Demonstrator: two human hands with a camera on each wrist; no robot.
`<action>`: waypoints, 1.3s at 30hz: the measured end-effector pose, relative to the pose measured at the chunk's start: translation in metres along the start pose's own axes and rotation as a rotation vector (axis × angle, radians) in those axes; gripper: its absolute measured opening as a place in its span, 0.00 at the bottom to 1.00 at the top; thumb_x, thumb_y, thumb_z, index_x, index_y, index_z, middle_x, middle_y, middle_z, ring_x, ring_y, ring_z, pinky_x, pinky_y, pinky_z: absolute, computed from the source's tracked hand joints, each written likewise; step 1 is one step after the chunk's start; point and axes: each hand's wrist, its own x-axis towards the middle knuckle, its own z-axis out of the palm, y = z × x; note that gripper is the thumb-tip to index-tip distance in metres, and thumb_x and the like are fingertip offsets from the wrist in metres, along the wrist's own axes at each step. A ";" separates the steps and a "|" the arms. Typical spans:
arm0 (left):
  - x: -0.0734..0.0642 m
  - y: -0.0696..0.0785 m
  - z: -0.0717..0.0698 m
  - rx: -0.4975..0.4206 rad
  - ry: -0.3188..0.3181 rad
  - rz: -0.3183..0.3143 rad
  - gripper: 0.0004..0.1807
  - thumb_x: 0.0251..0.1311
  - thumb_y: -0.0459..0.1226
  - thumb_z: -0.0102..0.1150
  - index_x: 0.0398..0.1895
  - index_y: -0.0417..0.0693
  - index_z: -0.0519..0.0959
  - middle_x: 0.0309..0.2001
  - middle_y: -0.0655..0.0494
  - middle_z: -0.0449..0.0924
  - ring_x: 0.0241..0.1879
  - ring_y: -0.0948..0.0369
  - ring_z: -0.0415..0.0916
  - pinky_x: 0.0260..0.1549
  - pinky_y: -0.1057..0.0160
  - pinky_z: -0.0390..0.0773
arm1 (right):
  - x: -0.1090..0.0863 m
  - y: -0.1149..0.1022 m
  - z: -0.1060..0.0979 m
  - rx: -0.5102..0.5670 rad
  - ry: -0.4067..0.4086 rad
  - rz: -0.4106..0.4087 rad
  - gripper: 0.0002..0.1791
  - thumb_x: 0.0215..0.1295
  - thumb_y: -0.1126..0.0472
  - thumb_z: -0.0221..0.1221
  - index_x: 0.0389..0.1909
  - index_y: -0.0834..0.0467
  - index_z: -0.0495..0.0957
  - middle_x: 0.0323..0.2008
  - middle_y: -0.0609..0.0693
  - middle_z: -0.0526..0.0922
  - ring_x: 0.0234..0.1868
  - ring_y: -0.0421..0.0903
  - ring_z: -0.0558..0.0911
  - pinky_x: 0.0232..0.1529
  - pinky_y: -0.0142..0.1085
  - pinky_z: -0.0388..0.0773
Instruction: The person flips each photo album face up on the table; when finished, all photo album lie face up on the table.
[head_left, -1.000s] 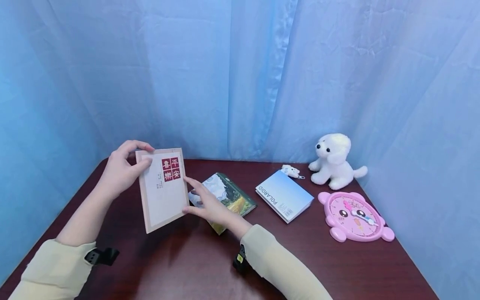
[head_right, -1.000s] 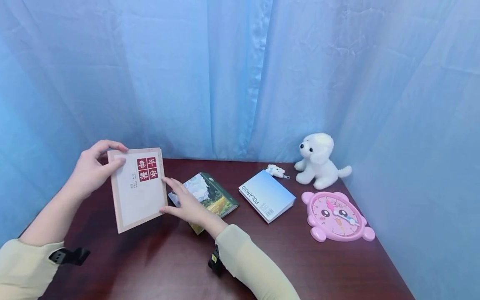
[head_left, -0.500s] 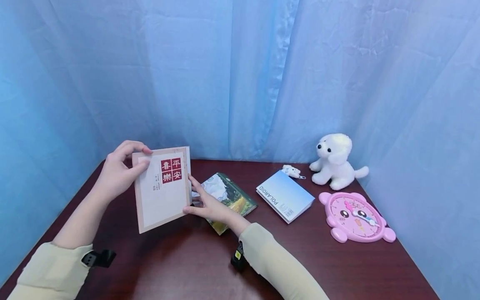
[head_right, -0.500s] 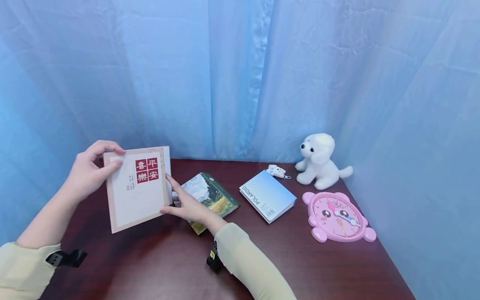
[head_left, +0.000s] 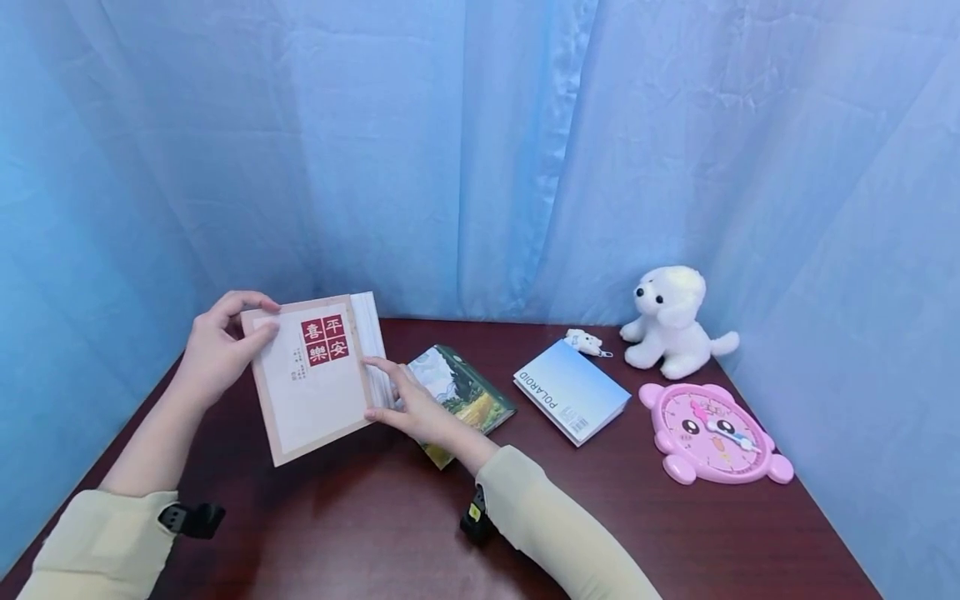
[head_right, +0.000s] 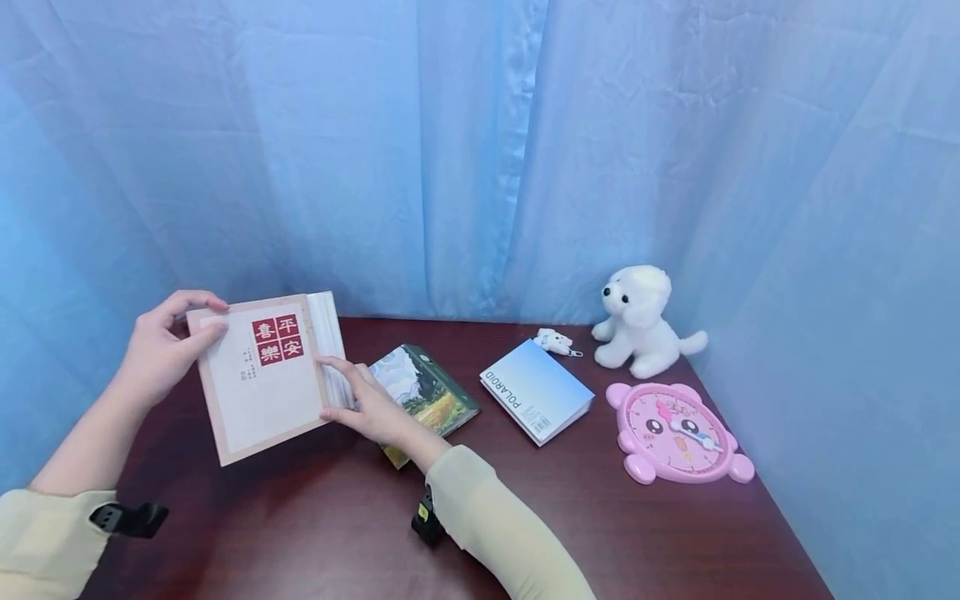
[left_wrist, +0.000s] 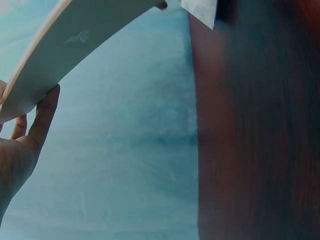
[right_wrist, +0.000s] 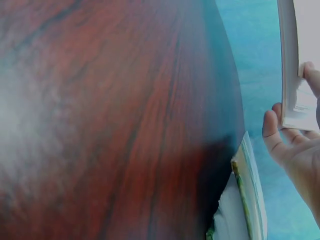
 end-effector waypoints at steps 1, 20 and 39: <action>0.000 -0.003 -0.001 -0.008 -0.006 -0.015 0.12 0.60 0.34 0.60 0.47 0.44 0.76 0.40 0.67 0.70 0.28 0.71 0.72 0.22 0.76 0.74 | 0.000 0.000 0.000 -0.022 0.006 -0.005 0.39 0.64 0.51 0.60 0.71 0.38 0.50 0.60 0.52 0.64 0.47 0.43 0.69 0.44 0.31 0.71; -0.012 -0.052 -0.012 0.029 -0.308 -0.140 0.21 0.62 0.45 0.59 0.55 0.45 0.75 0.54 0.55 0.70 0.37 0.71 0.74 0.30 0.69 0.77 | -0.004 0.000 -0.004 -0.166 -0.123 0.059 0.33 0.64 0.47 0.58 0.69 0.36 0.59 0.63 0.57 0.63 0.59 0.45 0.67 0.49 0.31 0.71; -0.024 -0.088 -0.013 0.042 -0.567 -0.287 0.27 0.55 0.45 0.66 0.55 0.44 0.73 0.51 0.41 0.74 0.39 0.56 0.76 0.32 0.62 0.79 | -0.001 -0.001 0.007 -0.330 -0.326 0.037 0.43 0.50 0.45 0.69 0.69 0.37 0.62 0.70 0.58 0.57 0.71 0.50 0.56 0.65 0.44 0.61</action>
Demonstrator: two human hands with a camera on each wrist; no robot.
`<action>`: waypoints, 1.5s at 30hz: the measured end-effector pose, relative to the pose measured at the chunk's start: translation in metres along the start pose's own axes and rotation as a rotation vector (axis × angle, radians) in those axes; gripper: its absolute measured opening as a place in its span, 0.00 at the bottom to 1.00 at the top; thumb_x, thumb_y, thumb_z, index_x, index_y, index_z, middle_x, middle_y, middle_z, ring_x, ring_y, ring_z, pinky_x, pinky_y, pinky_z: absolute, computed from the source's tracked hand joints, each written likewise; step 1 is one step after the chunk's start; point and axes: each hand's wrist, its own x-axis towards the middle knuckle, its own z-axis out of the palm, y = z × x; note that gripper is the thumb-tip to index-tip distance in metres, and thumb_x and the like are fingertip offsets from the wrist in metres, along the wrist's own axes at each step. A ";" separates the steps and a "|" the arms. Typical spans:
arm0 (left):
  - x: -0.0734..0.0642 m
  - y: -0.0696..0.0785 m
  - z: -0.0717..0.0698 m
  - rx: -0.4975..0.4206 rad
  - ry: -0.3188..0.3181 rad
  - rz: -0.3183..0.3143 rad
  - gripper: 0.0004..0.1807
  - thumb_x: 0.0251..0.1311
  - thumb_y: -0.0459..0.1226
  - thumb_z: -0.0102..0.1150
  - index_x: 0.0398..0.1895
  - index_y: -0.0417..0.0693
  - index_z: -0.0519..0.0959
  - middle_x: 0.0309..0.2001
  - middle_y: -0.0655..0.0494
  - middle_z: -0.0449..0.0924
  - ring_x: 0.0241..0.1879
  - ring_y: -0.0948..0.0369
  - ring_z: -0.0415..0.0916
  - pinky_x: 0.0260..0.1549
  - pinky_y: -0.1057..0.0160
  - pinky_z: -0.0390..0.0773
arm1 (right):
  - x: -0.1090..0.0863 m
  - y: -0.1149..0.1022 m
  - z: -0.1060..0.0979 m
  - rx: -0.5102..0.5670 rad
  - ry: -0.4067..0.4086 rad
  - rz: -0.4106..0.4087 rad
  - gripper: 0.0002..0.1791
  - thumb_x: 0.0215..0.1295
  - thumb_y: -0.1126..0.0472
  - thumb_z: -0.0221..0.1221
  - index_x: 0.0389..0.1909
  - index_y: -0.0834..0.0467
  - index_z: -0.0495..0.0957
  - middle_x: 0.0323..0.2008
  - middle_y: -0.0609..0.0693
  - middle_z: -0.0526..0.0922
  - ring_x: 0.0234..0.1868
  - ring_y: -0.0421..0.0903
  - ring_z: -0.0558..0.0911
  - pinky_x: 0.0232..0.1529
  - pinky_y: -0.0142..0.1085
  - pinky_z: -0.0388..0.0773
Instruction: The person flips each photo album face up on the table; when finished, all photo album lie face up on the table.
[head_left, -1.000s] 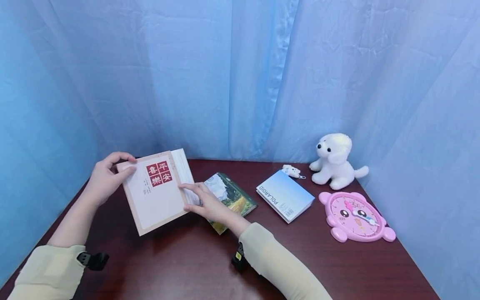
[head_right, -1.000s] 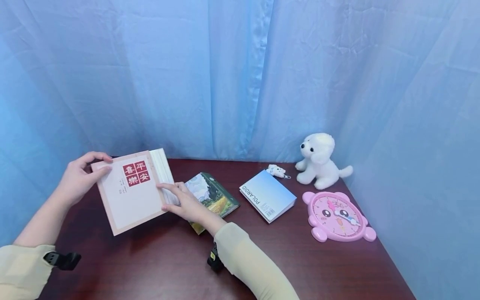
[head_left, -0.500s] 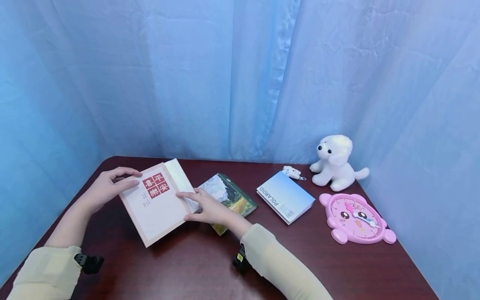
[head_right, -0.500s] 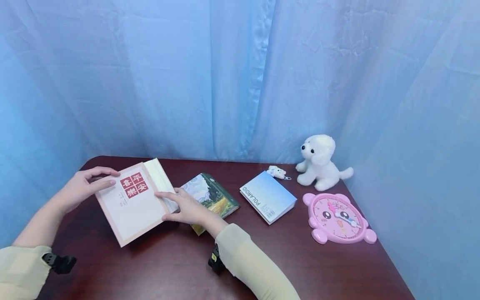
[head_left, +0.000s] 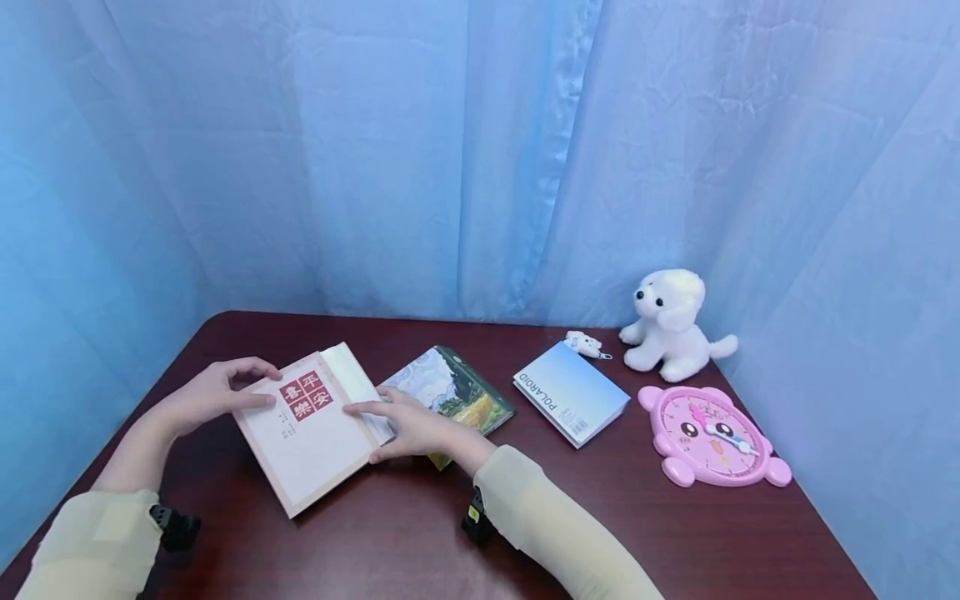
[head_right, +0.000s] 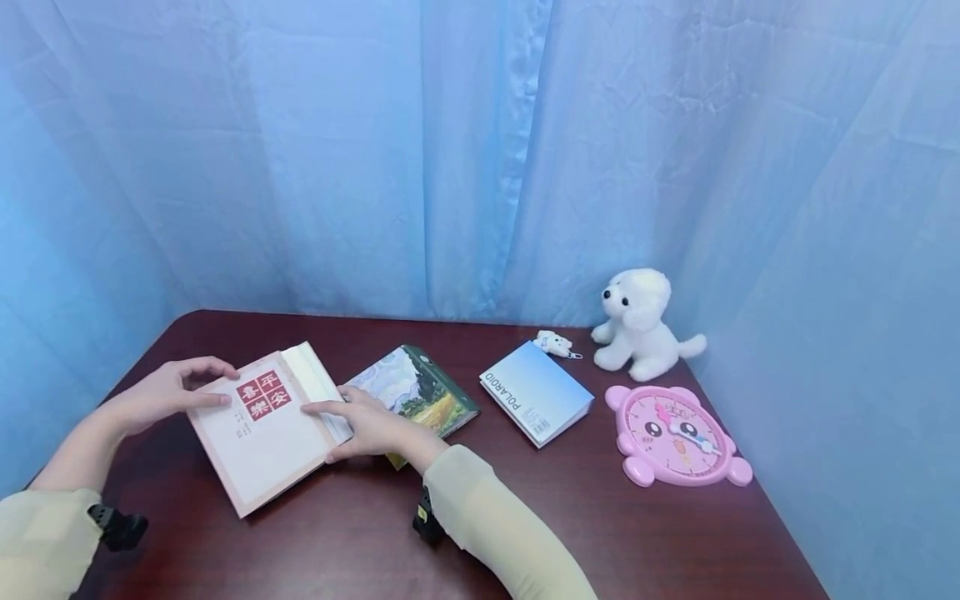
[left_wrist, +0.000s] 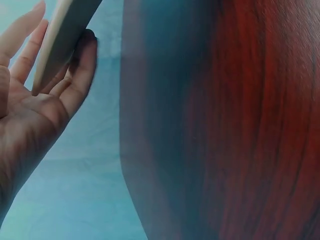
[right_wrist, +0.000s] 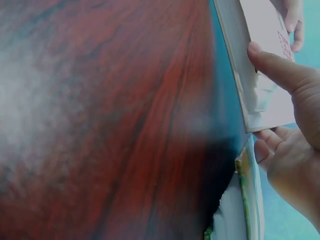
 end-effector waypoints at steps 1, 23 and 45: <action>0.001 -0.001 0.000 0.009 -0.009 -0.002 0.27 0.54 0.45 0.67 0.55 0.44 0.73 0.52 0.41 0.73 0.40 0.55 0.75 0.33 0.62 0.79 | 0.000 0.001 0.000 -0.007 -0.009 -0.002 0.42 0.51 0.45 0.69 0.69 0.38 0.62 0.70 0.58 0.57 0.71 0.50 0.55 0.66 0.45 0.60; 0.004 -0.025 0.017 0.069 -0.228 0.006 0.35 0.49 0.41 0.69 0.60 0.48 0.64 0.49 0.44 0.71 0.46 0.52 0.68 0.36 0.58 0.74 | -0.007 -0.004 -0.004 -0.097 -0.163 -0.017 0.30 0.63 0.47 0.59 0.67 0.39 0.65 0.68 0.48 0.63 0.70 0.45 0.59 0.64 0.46 0.59; 0.025 0.048 0.036 0.351 -0.074 0.227 0.39 0.49 0.49 0.70 0.64 0.46 0.67 0.53 0.41 0.71 0.53 0.45 0.68 0.48 0.43 0.72 | -0.047 0.012 -0.050 -0.020 -0.025 -0.124 0.34 0.61 0.48 0.62 0.67 0.48 0.65 0.65 0.43 0.68 0.67 0.41 0.63 0.66 0.36 0.60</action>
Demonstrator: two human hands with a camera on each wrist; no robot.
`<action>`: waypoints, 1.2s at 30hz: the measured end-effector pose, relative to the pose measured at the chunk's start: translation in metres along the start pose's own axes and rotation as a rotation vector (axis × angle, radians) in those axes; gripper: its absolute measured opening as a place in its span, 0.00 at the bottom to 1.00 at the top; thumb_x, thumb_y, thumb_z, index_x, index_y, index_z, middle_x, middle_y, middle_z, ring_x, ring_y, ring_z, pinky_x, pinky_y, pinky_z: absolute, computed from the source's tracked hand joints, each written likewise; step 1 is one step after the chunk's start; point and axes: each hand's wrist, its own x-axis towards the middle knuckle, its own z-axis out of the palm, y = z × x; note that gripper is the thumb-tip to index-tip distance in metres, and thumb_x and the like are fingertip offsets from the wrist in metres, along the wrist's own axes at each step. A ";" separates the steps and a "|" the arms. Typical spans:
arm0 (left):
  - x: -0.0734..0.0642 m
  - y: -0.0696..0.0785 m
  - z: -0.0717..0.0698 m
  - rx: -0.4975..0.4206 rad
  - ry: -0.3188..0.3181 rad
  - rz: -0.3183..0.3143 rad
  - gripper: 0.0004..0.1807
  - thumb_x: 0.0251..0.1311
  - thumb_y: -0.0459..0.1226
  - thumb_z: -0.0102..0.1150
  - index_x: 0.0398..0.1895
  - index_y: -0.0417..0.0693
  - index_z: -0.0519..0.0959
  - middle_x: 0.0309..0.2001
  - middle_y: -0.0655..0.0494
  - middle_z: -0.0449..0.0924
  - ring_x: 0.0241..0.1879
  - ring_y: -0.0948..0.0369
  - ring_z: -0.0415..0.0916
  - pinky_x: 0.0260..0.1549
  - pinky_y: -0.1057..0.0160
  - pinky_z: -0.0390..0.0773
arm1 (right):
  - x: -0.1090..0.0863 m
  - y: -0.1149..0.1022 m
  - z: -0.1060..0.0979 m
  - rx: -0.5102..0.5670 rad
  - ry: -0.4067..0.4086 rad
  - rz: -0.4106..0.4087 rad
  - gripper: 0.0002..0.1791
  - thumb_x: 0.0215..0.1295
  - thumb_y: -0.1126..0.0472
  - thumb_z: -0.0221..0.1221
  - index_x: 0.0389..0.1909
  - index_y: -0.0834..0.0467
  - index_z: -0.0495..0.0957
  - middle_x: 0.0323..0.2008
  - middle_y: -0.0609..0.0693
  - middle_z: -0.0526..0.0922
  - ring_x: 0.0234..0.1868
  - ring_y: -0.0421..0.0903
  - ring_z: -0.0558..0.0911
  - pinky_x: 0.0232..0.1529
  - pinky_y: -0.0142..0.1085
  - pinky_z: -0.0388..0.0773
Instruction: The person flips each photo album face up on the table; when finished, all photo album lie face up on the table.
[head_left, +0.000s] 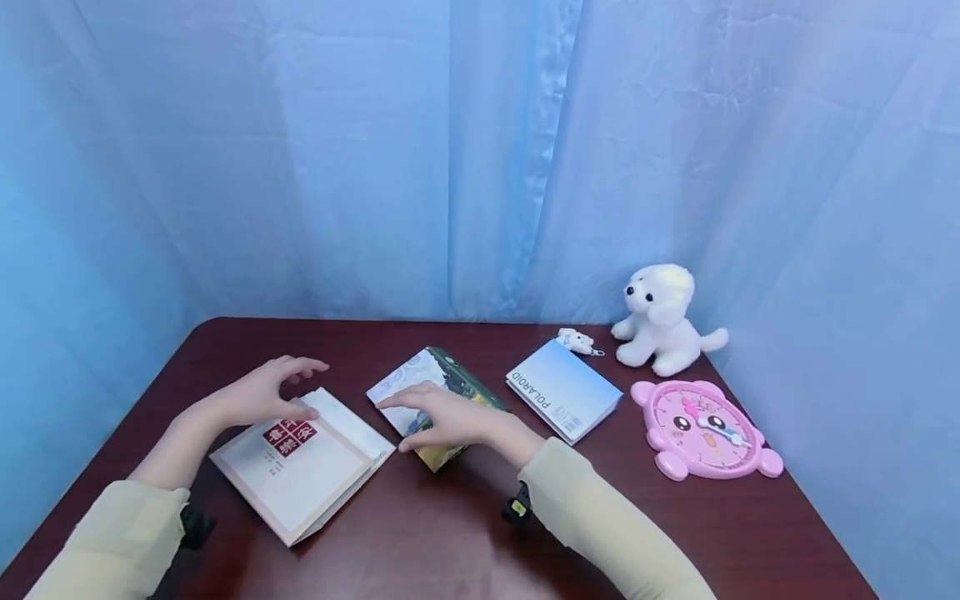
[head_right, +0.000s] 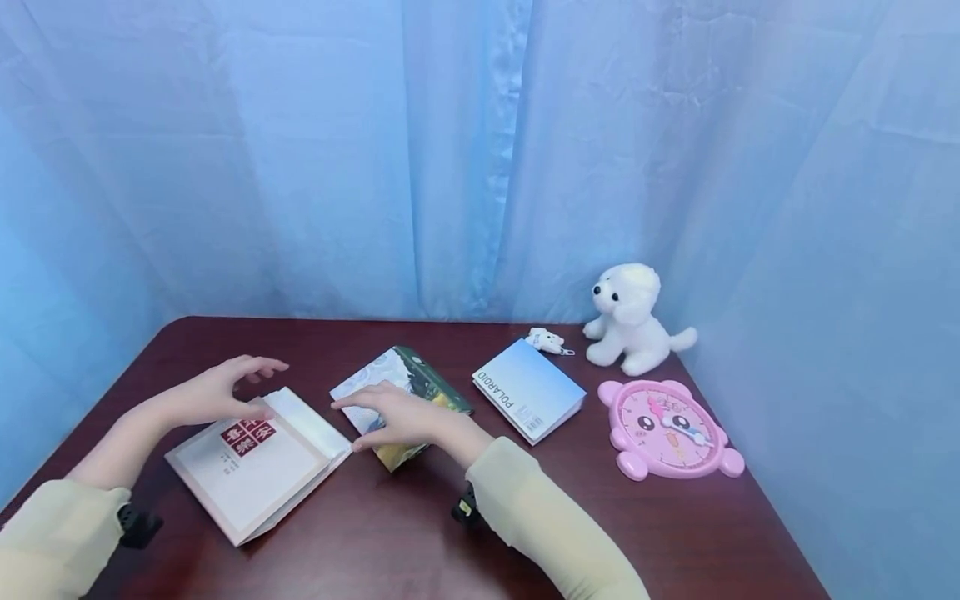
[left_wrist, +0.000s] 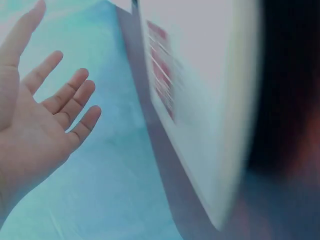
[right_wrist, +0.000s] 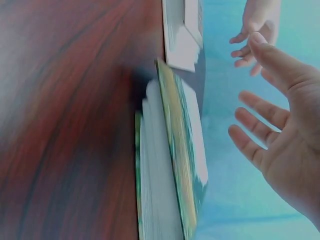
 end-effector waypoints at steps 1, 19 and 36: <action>0.004 0.006 0.000 -0.001 0.014 0.018 0.40 0.48 0.51 0.70 0.64 0.46 0.67 0.53 0.42 0.71 0.53 0.46 0.68 0.49 0.43 0.72 | -0.005 0.002 -0.003 -0.002 0.013 0.007 0.34 0.60 0.48 0.62 0.67 0.47 0.65 0.65 0.43 0.68 0.66 0.41 0.63 0.65 0.36 0.61; 0.080 0.071 0.043 -0.006 0.023 0.076 0.42 0.52 0.51 0.67 0.67 0.44 0.65 0.66 0.43 0.64 0.66 0.46 0.60 0.59 0.44 0.65 | -0.098 0.067 -0.026 -0.076 0.194 0.203 0.36 0.57 0.53 0.67 0.66 0.54 0.67 0.63 0.53 0.71 0.64 0.50 0.69 0.60 0.47 0.68; 0.134 0.061 0.082 -0.018 -0.149 0.006 0.44 0.53 0.46 0.68 0.71 0.42 0.58 0.70 0.42 0.56 0.69 0.46 0.53 0.63 0.46 0.60 | -0.105 0.096 -0.018 -0.124 0.076 0.268 0.30 0.60 0.56 0.64 0.64 0.55 0.70 0.59 0.53 0.74 0.62 0.53 0.70 0.60 0.48 0.69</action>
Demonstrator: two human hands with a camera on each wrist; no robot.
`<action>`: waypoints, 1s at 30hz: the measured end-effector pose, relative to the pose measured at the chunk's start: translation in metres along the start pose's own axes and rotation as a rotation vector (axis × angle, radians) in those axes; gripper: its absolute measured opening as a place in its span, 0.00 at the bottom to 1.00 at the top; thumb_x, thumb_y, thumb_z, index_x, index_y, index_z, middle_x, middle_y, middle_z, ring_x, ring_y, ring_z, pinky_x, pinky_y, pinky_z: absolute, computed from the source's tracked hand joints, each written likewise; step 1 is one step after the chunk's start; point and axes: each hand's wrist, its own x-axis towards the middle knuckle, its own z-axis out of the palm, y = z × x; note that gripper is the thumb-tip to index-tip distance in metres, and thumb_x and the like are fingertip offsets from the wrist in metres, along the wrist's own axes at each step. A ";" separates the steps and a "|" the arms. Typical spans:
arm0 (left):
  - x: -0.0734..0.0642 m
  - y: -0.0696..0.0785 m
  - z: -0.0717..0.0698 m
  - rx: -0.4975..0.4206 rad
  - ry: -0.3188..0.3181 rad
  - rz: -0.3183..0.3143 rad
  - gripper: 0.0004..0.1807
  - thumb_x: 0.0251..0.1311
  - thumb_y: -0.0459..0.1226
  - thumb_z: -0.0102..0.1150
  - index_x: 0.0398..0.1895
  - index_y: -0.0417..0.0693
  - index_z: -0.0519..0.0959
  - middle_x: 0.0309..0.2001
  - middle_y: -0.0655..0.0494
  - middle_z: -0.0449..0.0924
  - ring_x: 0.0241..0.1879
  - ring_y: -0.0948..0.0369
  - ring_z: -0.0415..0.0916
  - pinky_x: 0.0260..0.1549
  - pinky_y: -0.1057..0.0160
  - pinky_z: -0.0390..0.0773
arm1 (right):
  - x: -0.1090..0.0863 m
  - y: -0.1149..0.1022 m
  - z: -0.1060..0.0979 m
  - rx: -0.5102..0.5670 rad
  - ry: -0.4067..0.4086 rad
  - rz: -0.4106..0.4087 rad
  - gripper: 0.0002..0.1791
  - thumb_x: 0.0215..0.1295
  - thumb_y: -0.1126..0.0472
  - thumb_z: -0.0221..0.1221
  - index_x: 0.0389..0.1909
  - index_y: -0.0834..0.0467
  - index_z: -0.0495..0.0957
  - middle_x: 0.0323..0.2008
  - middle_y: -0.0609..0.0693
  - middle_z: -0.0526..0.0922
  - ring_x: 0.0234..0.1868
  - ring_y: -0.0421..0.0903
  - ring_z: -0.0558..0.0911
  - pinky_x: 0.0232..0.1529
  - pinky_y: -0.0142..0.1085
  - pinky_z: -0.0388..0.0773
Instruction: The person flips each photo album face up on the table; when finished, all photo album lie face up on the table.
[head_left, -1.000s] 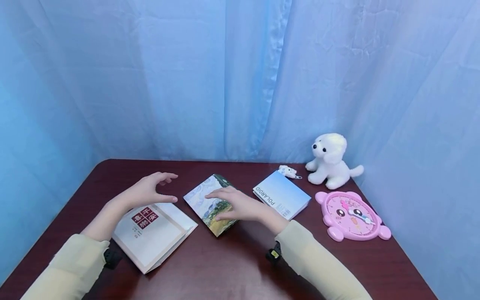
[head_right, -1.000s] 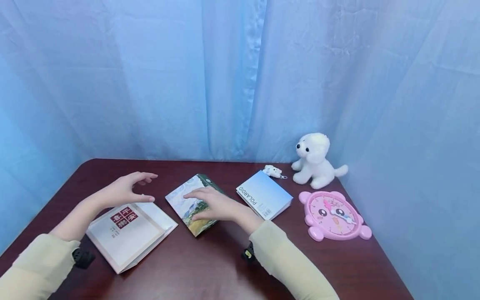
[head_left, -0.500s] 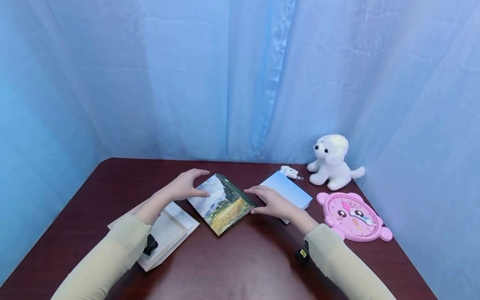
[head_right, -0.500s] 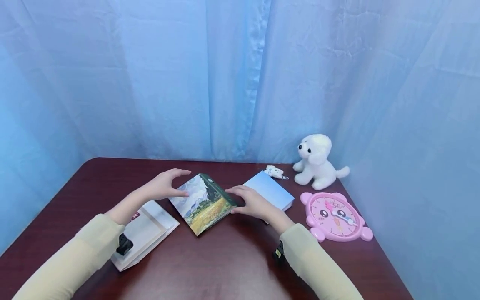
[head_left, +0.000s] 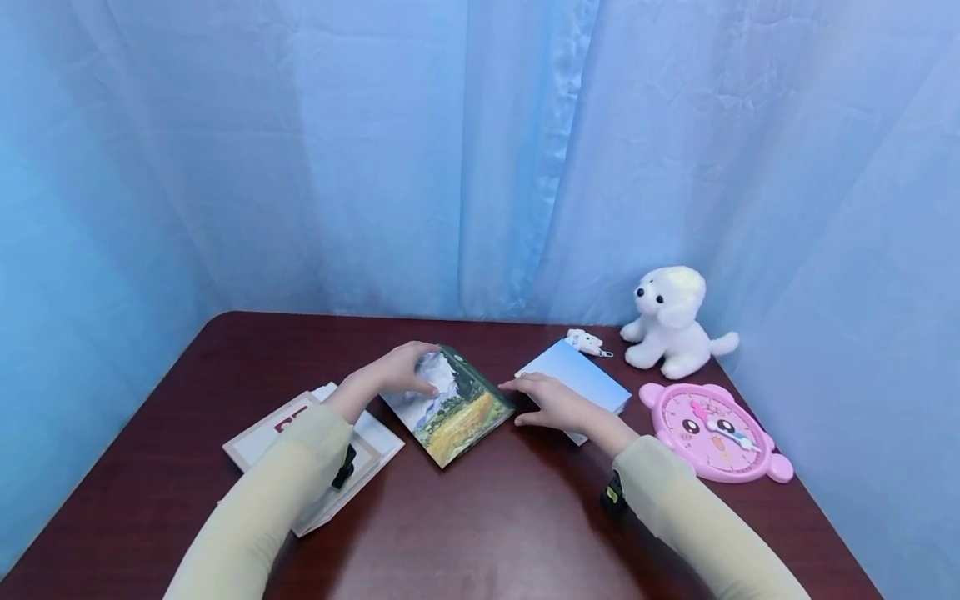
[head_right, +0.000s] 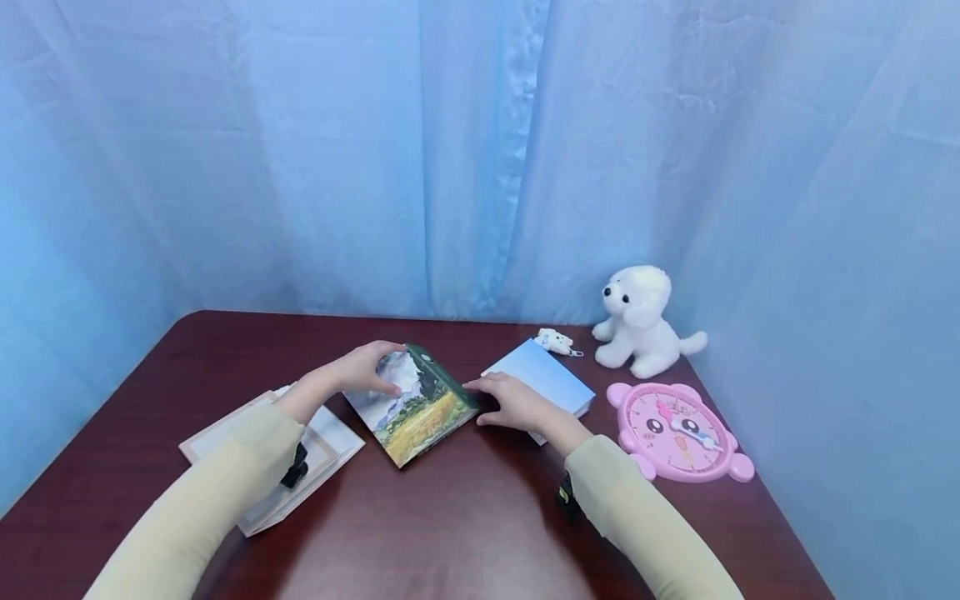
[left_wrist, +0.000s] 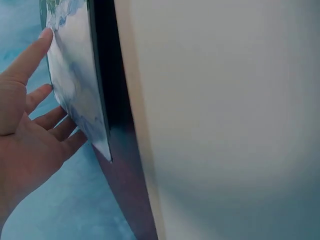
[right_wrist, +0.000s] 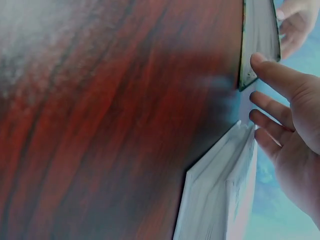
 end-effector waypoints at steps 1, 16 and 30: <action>0.002 0.001 0.001 -0.013 -0.014 -0.008 0.45 0.53 0.46 0.68 0.71 0.43 0.58 0.70 0.42 0.55 0.69 0.46 0.53 0.63 0.45 0.61 | 0.000 0.000 0.001 -0.006 -0.003 0.001 0.30 0.60 0.56 0.64 0.63 0.55 0.70 0.59 0.52 0.75 0.61 0.53 0.71 0.59 0.47 0.69; 0.013 0.005 0.007 -0.055 -0.035 -0.056 0.45 0.51 0.44 0.70 0.71 0.47 0.59 0.69 0.41 0.55 0.67 0.47 0.56 0.60 0.48 0.65 | 0.007 -0.005 0.011 -0.062 0.058 -0.064 0.20 0.63 0.60 0.61 0.55 0.57 0.76 0.48 0.52 0.81 0.48 0.48 0.79 0.47 0.42 0.77; 0.017 0.010 -0.007 -0.050 0.062 -0.039 0.39 0.50 0.44 0.70 0.67 0.48 0.66 0.64 0.41 0.62 0.63 0.47 0.61 0.58 0.49 0.66 | 0.008 -0.003 -0.006 0.087 0.058 -0.050 0.21 0.64 0.59 0.60 0.57 0.57 0.74 0.51 0.52 0.79 0.52 0.48 0.78 0.51 0.44 0.75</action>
